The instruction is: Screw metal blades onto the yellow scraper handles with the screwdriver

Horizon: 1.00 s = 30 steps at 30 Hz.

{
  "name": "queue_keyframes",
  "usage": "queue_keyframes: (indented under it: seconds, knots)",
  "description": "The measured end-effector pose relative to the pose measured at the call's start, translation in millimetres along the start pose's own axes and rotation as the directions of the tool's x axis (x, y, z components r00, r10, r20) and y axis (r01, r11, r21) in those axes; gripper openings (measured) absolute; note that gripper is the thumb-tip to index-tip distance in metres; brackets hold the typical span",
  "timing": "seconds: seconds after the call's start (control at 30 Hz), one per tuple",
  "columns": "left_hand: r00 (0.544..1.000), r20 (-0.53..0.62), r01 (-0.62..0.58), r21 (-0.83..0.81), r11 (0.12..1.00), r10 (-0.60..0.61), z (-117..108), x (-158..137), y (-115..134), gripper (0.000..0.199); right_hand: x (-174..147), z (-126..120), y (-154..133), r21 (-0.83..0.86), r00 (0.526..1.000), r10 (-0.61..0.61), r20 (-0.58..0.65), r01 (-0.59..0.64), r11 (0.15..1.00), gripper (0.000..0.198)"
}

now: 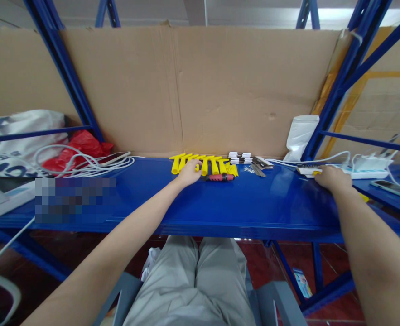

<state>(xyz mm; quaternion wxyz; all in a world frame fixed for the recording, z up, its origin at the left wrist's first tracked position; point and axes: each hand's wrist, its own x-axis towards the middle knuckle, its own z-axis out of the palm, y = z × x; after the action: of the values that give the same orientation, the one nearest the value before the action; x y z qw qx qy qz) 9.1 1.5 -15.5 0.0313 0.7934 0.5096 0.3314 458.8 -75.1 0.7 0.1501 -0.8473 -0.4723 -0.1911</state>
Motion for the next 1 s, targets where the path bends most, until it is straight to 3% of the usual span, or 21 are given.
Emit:
queue_keyframes:
  seconds: [0.1, 0.23, 0.4, 0.6, 0.73, 0.87, 1.0]
  knots:
    - [1.0, 0.028, 0.007, 0.034, 0.999, -0.008, 0.0, -0.3, -0.2, 0.03, -12.4, -25.3, -35.1, -0.023, 0.994, -0.011, 0.11, 0.013, 1.0, 0.04]
    - [0.999, 0.046, 0.016, 0.066, 0.998, -0.019, -0.5, -1.0, 0.1, 0.027, -22.2, -43.6, -86.2, 0.102, 0.989, -0.132, 0.073, 0.124, 0.987, 0.038]
    - [0.997, 0.071, 0.0, 0.095, 0.996, -0.007, -0.5, -0.3, -1.3, 0.025, -20.5, -43.7, -145.9, 0.303, 0.954, -0.278, -0.11, 0.298, 0.905, 0.034]
    - [0.99, 0.144, -0.035, 0.148, 0.988, 0.014, 4.2, 1.2, -7.0, 0.023, -22.4, -47.4, -206.2, 0.494, 0.875, -0.384, -0.295, 0.483, 0.723, 0.032]
    - [0.985, 0.169, -0.058, 0.149, 0.987, 0.032, 6.6, 0.2, -7.3, 0.026, -36.5, -35.6, -223.6, 0.56, 0.835, -0.447, -0.319, 0.547, 0.622, 0.03]
    - [0.983, 0.181, -0.039, 0.1, 0.994, 0.021, 6.6, -1.4, -4.4, 0.028, -45.1, -12.7, -217.9, 0.539, 0.817, -0.525, -0.239, 0.561, 0.628, 0.026]
    - [0.978, 0.206, -0.034, 0.088, 0.996, 0.015, 5.3, -2.0, -1.6, 0.028, -45.8, -7.1, -207.1, 0.56, 0.814, -0.537, -0.221, 0.557, 0.614, 0.024]
